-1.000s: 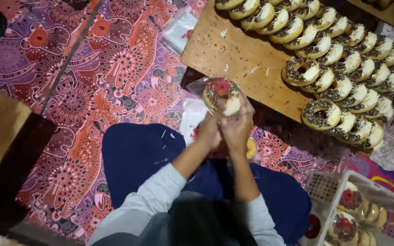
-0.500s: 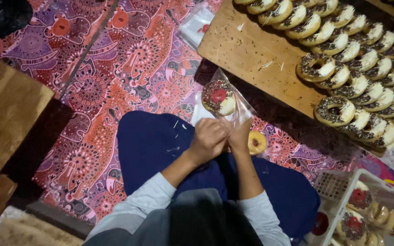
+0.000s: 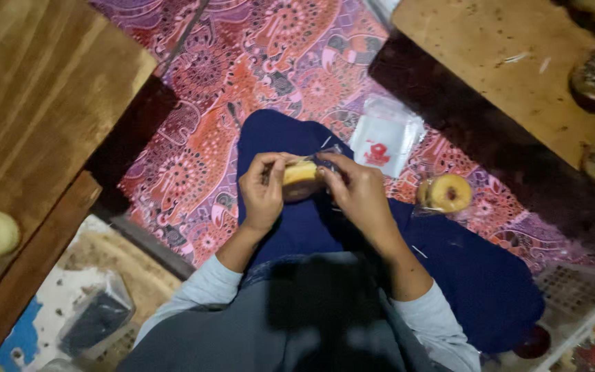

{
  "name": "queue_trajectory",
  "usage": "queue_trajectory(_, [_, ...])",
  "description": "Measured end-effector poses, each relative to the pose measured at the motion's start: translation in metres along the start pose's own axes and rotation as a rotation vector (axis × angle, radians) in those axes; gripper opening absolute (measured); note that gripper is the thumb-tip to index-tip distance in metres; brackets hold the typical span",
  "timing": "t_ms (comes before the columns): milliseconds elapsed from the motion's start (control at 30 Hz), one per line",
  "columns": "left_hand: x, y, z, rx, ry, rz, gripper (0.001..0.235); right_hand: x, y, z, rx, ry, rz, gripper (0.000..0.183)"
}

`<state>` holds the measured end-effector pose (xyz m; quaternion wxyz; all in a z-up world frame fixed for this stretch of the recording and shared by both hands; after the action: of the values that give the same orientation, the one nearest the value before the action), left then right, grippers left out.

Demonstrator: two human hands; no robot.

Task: The person sits on the floor and repeatedly picks up donuts from a wooden board, places them into clear plastic bags, and then places the packaged donuts into a white plastic crate.

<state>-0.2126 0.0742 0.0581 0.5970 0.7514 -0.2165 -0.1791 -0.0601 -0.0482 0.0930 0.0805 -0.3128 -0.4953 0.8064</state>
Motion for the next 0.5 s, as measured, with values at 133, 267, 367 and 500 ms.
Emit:
queue_trajectory(133, [-0.016, -0.020, 0.003, -0.060, 0.068, 0.065, 0.012, 0.025, -0.036, 0.009, -0.488, -0.002, 0.055, 0.015])
queue_trajectory(267, [-0.017, -0.023, 0.001, -0.029, 0.050, 0.042, 0.011, 0.028, -0.032, 0.002, -0.391, 0.090, 0.120, 0.012])
queue_trajectory(367, [-0.013, -0.018, -0.001, -0.013, 0.019, 0.059, 0.015, 0.026, -0.039, -0.001, -0.519, 0.159, 0.157, 0.016])
queue_trajectory(500, [-0.004, -0.010, -0.001, 0.042, 0.028, -0.119, 0.017, 0.024, -0.057, -0.002, -0.777, 0.213, 0.228, 0.029])
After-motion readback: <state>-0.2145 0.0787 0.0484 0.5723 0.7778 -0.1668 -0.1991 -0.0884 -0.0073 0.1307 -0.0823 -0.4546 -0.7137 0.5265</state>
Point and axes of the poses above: each hand's wrist, its own z-axis away from the middle knuckle, its own x-axis out of the palm, y = z × x, the point moved 4 cm from there along -z, towards the middle knuckle, and after that the axes turned 6 degrees about x, right-handed, at the moved point
